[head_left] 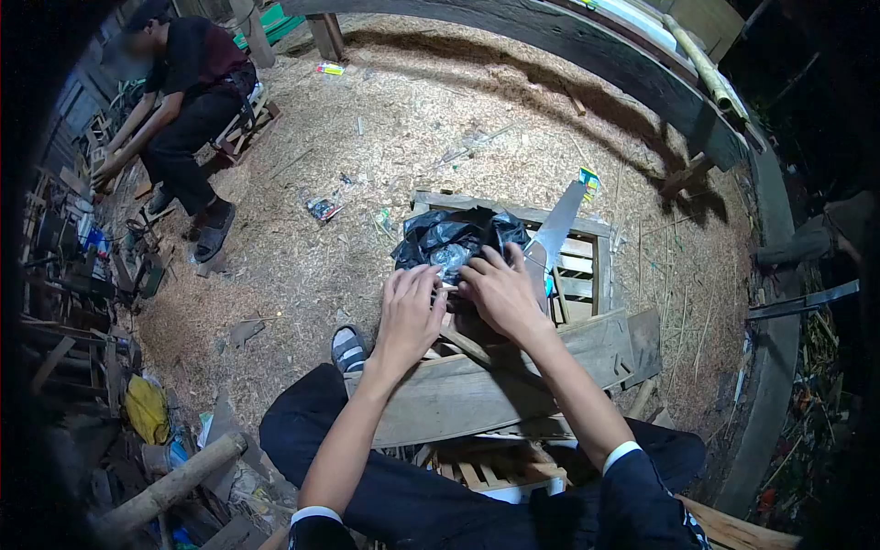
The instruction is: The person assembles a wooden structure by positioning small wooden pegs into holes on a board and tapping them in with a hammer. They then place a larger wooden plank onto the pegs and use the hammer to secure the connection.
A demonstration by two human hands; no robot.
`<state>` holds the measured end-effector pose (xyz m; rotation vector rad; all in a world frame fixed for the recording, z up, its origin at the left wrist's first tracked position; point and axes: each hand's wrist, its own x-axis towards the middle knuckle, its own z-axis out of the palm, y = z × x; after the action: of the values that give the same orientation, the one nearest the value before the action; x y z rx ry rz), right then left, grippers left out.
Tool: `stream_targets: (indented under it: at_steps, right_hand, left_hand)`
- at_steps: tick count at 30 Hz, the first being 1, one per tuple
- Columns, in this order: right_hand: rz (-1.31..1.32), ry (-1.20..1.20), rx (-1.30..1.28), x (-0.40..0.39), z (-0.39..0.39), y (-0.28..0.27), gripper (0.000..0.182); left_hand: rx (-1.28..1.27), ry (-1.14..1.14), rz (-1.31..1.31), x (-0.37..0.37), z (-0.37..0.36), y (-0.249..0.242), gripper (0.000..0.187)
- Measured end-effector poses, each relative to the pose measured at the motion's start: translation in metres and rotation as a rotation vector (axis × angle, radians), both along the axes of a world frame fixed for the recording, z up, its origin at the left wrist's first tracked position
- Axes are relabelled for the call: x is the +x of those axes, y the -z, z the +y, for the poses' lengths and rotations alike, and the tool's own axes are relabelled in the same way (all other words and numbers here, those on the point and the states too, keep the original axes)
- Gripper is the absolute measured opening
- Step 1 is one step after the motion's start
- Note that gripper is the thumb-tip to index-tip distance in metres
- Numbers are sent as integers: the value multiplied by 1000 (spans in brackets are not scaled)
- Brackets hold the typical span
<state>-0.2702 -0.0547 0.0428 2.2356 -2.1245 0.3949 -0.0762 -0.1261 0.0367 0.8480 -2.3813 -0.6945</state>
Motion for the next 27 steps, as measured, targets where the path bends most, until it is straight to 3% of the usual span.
stream_targets:
  at_steps: [1,3,10,19,23,27]
  right_hand:
    - [91,67,127,-4,1,-2,27]
    - [108,97,88,-7,16,-1,24]
    - [-71,183,58,7,39,-10,30]
    - [48,159,157,13,47,2,36]
    - [-21,193,182,15,43,-8,38]
    - [-81,283,-24,12,35,-13,42]
  left_hand:
    - [-90,-3,-57,-3,-1,1,33]
    - [-84,2,-103,-6,0,4,34]
    - [46,211,-176,-5,8,8,32]
    - [71,196,-242,-2,8,-4,26]
    - [43,156,-228,1,6,-2,27]
    - [15,125,-169,1,4,0,30]
